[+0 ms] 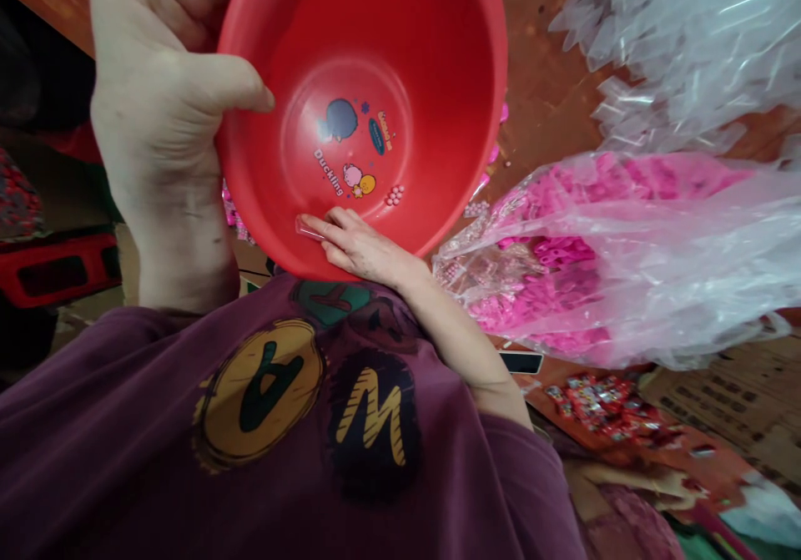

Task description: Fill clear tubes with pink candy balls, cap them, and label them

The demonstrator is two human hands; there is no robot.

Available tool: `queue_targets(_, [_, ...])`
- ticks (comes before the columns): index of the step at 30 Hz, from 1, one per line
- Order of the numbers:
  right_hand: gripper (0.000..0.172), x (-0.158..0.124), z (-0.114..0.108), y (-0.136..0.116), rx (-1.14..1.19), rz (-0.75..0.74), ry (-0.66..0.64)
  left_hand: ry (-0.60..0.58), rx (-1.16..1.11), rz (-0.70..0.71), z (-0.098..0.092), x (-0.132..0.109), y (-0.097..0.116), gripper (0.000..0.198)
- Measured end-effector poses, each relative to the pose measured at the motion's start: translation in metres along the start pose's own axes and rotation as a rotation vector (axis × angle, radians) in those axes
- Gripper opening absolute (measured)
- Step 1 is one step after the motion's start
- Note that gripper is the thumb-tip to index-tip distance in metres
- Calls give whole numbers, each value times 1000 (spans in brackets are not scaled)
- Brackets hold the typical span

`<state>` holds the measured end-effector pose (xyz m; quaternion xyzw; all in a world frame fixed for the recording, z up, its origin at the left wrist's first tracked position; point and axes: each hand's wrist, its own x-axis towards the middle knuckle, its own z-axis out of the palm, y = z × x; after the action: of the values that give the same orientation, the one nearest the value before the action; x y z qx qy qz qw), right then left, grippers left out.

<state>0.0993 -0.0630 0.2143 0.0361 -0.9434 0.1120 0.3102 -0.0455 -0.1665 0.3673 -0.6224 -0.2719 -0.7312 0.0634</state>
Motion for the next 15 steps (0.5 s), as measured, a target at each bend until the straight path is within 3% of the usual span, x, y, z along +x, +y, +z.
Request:
queue_targets(1, [54,-2,-2,-1,-47,14,-33,-22,14,-10,0,5,-2,68])
queue_targets(6, [56,-15,-14,1,-190,31,-204,-408,40,1,-5,23,-7,43])
queue_targets(10, [55,-22,-22,4,-166,51,-283,-348,-47,-60,-4,24,-6,56])
queue_targets(15, [47,-20,-12,0,-32,117,-76,-342,-28,-56,1,21,1,60])
